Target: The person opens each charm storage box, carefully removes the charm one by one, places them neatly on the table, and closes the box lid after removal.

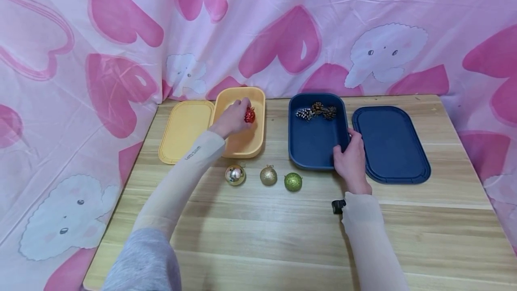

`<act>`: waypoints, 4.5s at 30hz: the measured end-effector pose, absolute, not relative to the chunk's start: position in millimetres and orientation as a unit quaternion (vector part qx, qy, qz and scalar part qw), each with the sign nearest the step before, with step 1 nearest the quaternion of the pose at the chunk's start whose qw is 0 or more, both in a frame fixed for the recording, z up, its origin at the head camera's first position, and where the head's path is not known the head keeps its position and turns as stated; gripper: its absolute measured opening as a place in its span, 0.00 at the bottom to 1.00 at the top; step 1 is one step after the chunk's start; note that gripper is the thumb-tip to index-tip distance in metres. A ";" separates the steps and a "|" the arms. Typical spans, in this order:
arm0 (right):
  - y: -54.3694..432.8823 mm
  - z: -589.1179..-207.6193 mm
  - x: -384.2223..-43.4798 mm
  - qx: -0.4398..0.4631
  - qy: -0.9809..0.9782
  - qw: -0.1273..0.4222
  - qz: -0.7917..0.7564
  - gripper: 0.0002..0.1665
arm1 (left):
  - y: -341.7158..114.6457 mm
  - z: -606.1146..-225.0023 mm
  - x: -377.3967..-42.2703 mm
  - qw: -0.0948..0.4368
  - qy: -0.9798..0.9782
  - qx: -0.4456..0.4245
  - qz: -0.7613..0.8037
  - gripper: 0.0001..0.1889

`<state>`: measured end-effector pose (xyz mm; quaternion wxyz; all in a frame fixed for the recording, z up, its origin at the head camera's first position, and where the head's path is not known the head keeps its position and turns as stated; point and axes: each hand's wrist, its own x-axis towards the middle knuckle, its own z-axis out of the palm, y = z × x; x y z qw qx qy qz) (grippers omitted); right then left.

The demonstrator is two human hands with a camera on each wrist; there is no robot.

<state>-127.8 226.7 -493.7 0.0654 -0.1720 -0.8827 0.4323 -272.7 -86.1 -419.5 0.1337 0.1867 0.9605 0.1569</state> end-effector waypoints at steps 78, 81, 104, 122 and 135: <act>260.6 -463.7 -110.9 -0.093 -0.908 0.013 0.408 0.27 | -50.2 -398.1 -135.8 0.082 0.880 0.281 0.375 0.29; 261.8 -463.5 -110.6 -0.093 -0.906 0.006 0.413 0.28 | -43.0 -398.8 -131.7 0.094 0.874 0.291 0.377 0.29; 265.5 -463.3 -111.5 -0.093 -0.904 -0.014 0.416 0.29 | 5.3 -410.4 -105.5 0.090 0.864 0.370 0.329 0.27; 265.8 -463.8 -112.1 -0.101 -0.903 -0.026 0.417 0.30 | 29.8 -433.4 -86.9 0.092 0.874 0.408 0.247 0.26; 267.3 -462.6 -111.4 -0.098 -0.900 -0.036 0.422 0.30 | 48.1 -454.1 -80.2 0.049 0.893 0.420 0.157 0.24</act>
